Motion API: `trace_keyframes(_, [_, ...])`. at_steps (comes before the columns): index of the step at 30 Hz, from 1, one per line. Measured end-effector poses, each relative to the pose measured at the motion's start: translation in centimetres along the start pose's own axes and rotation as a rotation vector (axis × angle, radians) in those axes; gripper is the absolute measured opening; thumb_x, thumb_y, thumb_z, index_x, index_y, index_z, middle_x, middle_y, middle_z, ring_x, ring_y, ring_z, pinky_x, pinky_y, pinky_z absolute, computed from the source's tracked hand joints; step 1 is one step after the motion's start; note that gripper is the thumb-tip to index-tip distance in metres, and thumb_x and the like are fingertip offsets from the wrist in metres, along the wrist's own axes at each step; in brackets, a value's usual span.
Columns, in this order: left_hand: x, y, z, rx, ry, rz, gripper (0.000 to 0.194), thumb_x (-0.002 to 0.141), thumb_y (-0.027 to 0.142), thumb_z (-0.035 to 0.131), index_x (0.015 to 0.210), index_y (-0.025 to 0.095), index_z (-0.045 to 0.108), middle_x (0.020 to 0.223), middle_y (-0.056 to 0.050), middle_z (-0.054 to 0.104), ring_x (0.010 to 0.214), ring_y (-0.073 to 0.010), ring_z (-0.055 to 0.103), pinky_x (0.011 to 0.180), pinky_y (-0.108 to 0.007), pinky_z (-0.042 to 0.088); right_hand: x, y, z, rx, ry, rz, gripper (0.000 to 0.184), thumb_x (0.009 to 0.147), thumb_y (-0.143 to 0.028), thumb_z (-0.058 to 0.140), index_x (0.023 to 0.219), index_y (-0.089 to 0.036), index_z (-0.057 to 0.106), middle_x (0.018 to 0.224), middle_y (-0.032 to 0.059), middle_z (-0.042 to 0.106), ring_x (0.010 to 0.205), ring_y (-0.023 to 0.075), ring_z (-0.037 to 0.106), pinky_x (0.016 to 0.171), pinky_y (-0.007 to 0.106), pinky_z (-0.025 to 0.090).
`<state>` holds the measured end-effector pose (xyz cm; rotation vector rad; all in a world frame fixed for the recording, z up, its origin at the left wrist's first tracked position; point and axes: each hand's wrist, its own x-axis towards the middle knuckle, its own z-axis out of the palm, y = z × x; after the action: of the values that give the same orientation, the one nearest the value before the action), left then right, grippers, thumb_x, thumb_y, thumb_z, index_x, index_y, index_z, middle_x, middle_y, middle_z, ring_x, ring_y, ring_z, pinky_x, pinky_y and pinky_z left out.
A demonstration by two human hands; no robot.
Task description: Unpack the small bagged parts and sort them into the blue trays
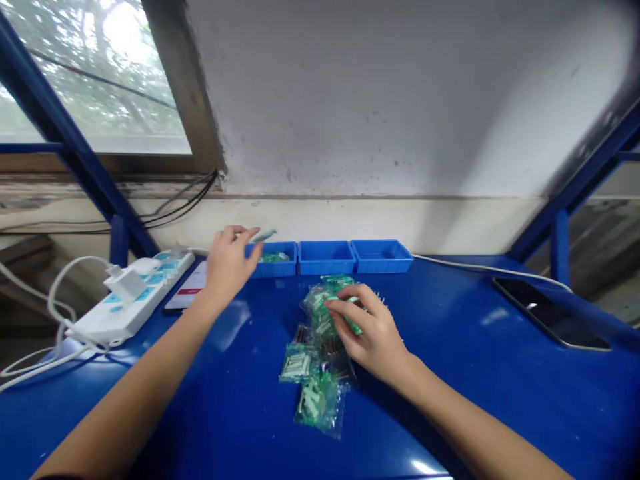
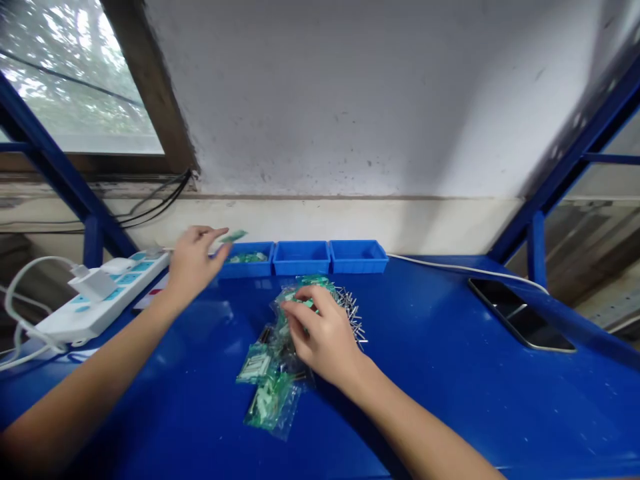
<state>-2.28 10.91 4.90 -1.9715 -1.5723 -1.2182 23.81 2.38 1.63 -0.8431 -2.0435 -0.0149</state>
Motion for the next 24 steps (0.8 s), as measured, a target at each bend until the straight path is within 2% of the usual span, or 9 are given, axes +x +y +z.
trace_keyframes(2, [-1.5, -0.9, 1.1, 0.076, -0.096, 0.003, 0.042, 0.080, 0.037, 0.053, 0.114, 0.014, 0.058, 0.105, -0.013, 0.055, 0.101, -0.0282, 0.051, 0.088, -0.038, 0.040, 0.2, 0.3, 0.0, -0.010, -0.042, 0.062, 0.020, 0.087, -0.022, 0.049, 0.100, -0.019, 0.064, 0.093, 0.0093, 0.057, 0.086, 0.0192, 0.056, 0.072, 0.033, 0.049])
trace_keyframes(3, [-2.6, -0.9, 1.7, 0.077, -0.152, -0.019, 0.039, 0.081, 0.034, 0.050, 0.113, 0.014, 0.058, 0.098, -0.011, 0.056, 0.096, -0.0267, 0.052, 0.087, -0.037, 0.041, 0.3, 0.7, 0.0, -0.016, -0.063, 0.112, 0.019, 0.087, -0.024, 0.049, 0.098, -0.019, 0.064, 0.090, 0.0087, 0.057, 0.085, 0.0194, 0.056, 0.073, 0.033, 0.048])
trace_keyframes(5, [-4.8, -0.2, 2.4, 0.008, -0.404, -0.049, 0.028, 0.080, 0.023, 0.044, 0.101, 0.016, 0.062, 0.073, -0.004, 0.056, 0.079, -0.0224, 0.055, 0.077, -0.033, 0.043, 0.3, 1.9, 0.0, -0.020, -0.088, 0.236, 0.021, 0.088, -0.027, 0.048, 0.096, -0.018, 0.065, 0.086, 0.0073, 0.058, 0.084, 0.0198, 0.056, 0.074, 0.034, 0.047])
trace_keyframes(6, [-5.7, 0.4, 2.5, -0.038, -0.520, -0.056, 0.027, 0.079, 0.019, 0.043, 0.097, 0.018, 0.063, 0.066, -0.002, 0.054, 0.076, -0.0215, 0.055, 0.072, -0.031, 0.043, 0.3, 2.6, 0.0, -0.016, -0.092, 0.295, 0.021, 0.088, -0.028, 0.047, 0.096, -0.018, 0.065, 0.084, 0.0067, 0.058, 0.084, 0.0198, 0.056, 0.074, 0.034, 0.047])
trace_keyframes(9, [-6.8, 2.2, 2.6, -0.105, -0.681, -0.012, 0.028, 0.077, 0.016, 0.040, 0.096, 0.021, 0.061, 0.073, -0.003, 0.058, 0.075, -0.0209, 0.056, 0.068, -0.030, 0.042, 0.1, 4.4, -0.1, 0.001, -0.087, 0.398, 0.022, 0.088, -0.029, 0.046, 0.096, -0.019, 0.065, 0.083, 0.0057, 0.058, 0.085, 0.0195, 0.057, 0.072, 0.032, 0.047])
trace_keyframes(12, [-6.6, 2.8, 2.5, -0.110, -0.708, -0.019, 0.027, 0.076, 0.015, 0.041, 0.093, 0.022, 0.060, 0.081, -0.004, 0.060, 0.074, -0.0204, 0.056, 0.069, -0.030, 0.041, 0.0, 4.9, 0.0, 0.007, -0.082, 0.405, 0.022, 0.088, -0.029, 0.047, 0.094, -0.019, 0.065, 0.083, 0.0051, 0.059, 0.085, 0.0192, 0.056, 0.071, 0.031, 0.046])
trace_keyframes(17, [-6.4, 2.5, 2.4, -0.148, -0.684, -0.074, 0.028, 0.074, 0.013, 0.043, 0.094, 0.021, 0.061, 0.075, -0.003, 0.060, 0.071, -0.0194, 0.057, 0.066, -0.028, 0.039, 0.0, 3.8, 0.6, -0.010, -0.168, 0.353, 0.021, 0.088, -0.030, 0.048, 0.094, -0.019, 0.065, 0.082, 0.0051, 0.060, 0.084, 0.0191, 0.055, 0.073, 0.032, 0.044])
trace_keyframes(20, [-6.3, 3.5, 2.4, -0.219, -0.663, -0.122, 0.024, 0.081, 0.026, 0.044, 0.099, 0.020, 0.059, 0.062, 0.001, 0.055, 0.059, -0.0168, 0.054, 0.058, -0.026, 0.037, 0.0, 3.4, 0.8, -0.033, -0.200, 0.341, 0.021, 0.089, -0.029, 0.048, 0.093, -0.019, 0.065, 0.081, 0.0047, 0.059, 0.083, 0.0190, 0.055, 0.075, 0.033, 0.042])
trace_keyframes(24, [-6.2, 5.6, 2.9, -0.387, -0.633, -0.238, 0.034, 0.085, 0.048, 0.042, 0.091, 0.020, 0.062, 0.061, 0.001, 0.058, 0.058, -0.0169, 0.055, 0.056, -0.026, 0.035, -0.1, 3.3, 1.0, -0.031, -0.241, 0.312, 0.020, 0.089, -0.028, 0.048, 0.093, -0.018, 0.065, 0.082, 0.0052, 0.059, 0.084, 0.0193, 0.053, 0.077, 0.034, 0.042])
